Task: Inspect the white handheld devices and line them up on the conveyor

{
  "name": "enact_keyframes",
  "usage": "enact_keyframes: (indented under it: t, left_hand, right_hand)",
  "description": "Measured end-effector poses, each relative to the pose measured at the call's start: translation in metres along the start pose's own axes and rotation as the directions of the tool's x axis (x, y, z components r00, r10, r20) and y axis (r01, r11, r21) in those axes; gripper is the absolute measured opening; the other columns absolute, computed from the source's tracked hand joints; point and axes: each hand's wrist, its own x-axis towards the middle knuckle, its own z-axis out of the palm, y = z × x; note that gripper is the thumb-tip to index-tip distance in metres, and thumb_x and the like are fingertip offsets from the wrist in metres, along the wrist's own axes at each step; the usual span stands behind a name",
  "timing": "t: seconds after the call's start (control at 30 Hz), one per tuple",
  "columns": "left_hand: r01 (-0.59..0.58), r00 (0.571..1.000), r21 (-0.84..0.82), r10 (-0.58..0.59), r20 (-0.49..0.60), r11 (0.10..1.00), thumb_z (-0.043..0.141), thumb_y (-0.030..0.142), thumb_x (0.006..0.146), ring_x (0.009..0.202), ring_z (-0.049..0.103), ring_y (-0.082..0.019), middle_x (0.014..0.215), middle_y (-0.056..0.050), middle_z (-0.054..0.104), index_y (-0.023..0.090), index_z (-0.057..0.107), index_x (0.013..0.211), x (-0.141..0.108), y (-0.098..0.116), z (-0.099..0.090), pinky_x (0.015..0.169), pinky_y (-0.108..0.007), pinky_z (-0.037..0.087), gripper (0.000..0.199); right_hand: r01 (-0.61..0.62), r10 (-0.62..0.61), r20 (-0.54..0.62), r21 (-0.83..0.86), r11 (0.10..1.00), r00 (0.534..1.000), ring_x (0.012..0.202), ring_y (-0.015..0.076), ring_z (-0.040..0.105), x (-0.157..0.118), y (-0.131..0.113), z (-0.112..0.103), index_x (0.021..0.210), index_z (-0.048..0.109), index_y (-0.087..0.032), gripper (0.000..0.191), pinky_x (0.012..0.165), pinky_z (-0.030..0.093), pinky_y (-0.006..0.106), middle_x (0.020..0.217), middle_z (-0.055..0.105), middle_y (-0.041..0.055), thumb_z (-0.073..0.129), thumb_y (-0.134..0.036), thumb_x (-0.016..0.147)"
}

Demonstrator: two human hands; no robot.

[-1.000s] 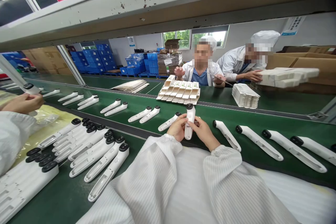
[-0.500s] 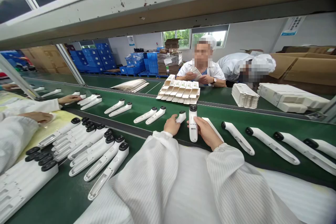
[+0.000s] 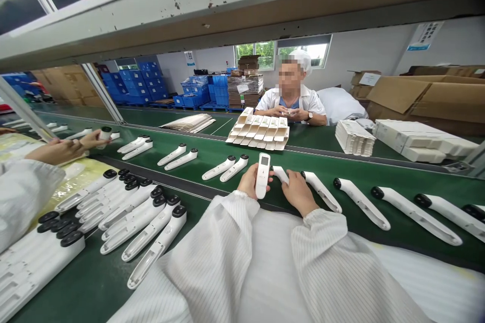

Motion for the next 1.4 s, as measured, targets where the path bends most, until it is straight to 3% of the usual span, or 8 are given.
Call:
enact_keyframes:
  t: [0.2,0.37,0.5,0.67,0.87,1.03,1.23,1.4]
  left_hand:
    - [-0.084,0.996,-0.057,0.083,-0.027,0.995,0.059,0.021,0.074,0.063,0.057,-0.012,0.075,-0.002,0.061,0.016,0.059,0.095,0.001,-0.012,0.008,0.054,-0.021,0.043,0.021]
    - [-0.213,0.965,0.254,0.243,-0.094,0.944,0.051,0.02,0.077,0.077,0.06,-0.015,0.085,-0.005,0.063,0.017,0.06,0.096,0.007,-0.008,-0.004,0.071,-0.027,0.047,0.02]
    - [-0.125,0.797,0.934,0.595,-0.107,0.335,0.051,0.02,0.078,0.105,0.054,-0.025,0.106,-0.01,0.062,0.017,0.062,0.102,0.011,0.007,-0.026,0.09,-0.037,0.041,0.026]
    - [0.188,0.85,0.957,0.525,-0.045,-0.221,0.053,0.015,0.078,0.117,0.046,-0.032,0.122,-0.017,0.054,0.015,0.052,0.122,0.013,0.008,-0.031,0.097,-0.046,0.033,0.044]
    - [-0.04,0.867,0.883,0.456,-0.202,0.468,0.057,0.011,0.074,0.118,0.047,-0.029,0.112,-0.013,0.061,0.016,0.058,0.113,0.019,0.009,-0.033,0.098,-0.038,0.034,0.039]
    - [-0.243,0.965,0.33,0.263,-0.016,0.912,0.06,0.02,0.076,0.085,0.059,-0.018,0.092,-0.008,0.065,0.013,0.065,0.097,0.011,0.012,-0.029,0.073,-0.025,0.045,0.022]
    - [-0.104,0.963,0.048,0.088,0.254,0.993,0.06,0.028,0.076,0.079,0.059,-0.017,0.095,-0.008,0.063,0.016,0.062,0.102,-0.007,0.01,-0.014,0.064,-0.027,0.046,0.028]
    - [-0.325,0.93,0.243,0.262,0.26,0.914,0.07,0.023,0.068,0.074,0.056,-0.014,0.086,-0.003,0.061,0.021,0.054,0.119,-0.008,-0.003,-0.001,0.066,-0.024,0.042,0.054]
  right_hand:
    - [0.222,-0.19,-0.121,0.382,0.897,0.974,0.096,0.0248,0.055,-0.005,-0.016,-0.002,0.109,0.058,-0.018,0.035,0.089,0.041,0.04,0.108,0.058,0.0109,0.049,-0.038,0.081]
    - [-0.112,-0.152,0.209,0.869,0.482,0.966,0.085,0.0193,0.057,-0.008,-0.023,-0.007,0.1,0.057,-0.021,0.038,0.073,0.047,0.032,0.094,0.062,0.0031,0.065,-0.038,0.067]
    - [-0.284,-0.186,0.356,0.902,0.326,0.916,0.081,0.0158,0.055,-0.012,-0.023,-0.016,0.092,0.06,-0.021,0.035,0.068,0.047,0.027,0.087,0.06,0.0003,0.072,-0.039,0.064]
    - [-0.332,-0.088,0.372,0.895,0.298,0.924,0.076,0.0172,0.057,-0.011,-0.023,-0.016,0.083,0.059,-0.021,0.029,0.06,0.047,0.027,0.085,0.063,0.0038,0.06,-0.049,0.076]
    - [-0.345,-0.001,0.386,0.825,0.447,0.923,0.062,0.0175,0.062,-0.005,-0.015,-0.006,0.085,0.057,-0.019,0.032,0.059,0.048,0.031,0.084,0.068,0.0067,0.051,-0.051,0.08]
    - [-0.253,0.118,0.261,0.574,0.779,0.958,0.068,0.019,0.062,0.005,0.001,0.002,0.084,0.057,-0.019,0.027,0.063,0.046,0.031,0.083,0.067,0.007,0.047,-0.044,0.082]
    - [0.013,-0.007,-0.072,0.086,0.996,0.997,0.108,0.0319,0.052,0.005,0.008,-0.007,0.108,0.058,-0.011,0.034,0.09,0.038,0.043,0.114,0.057,0.0195,0.044,-0.026,0.081]
    - [0.109,-0.091,-0.061,0.591,0.8,0.994,0.096,0.0239,0.058,0.001,-0.008,-0.01,0.11,0.058,-0.017,0.041,0.083,0.045,0.038,0.109,0.06,0.0115,0.049,-0.044,0.08]
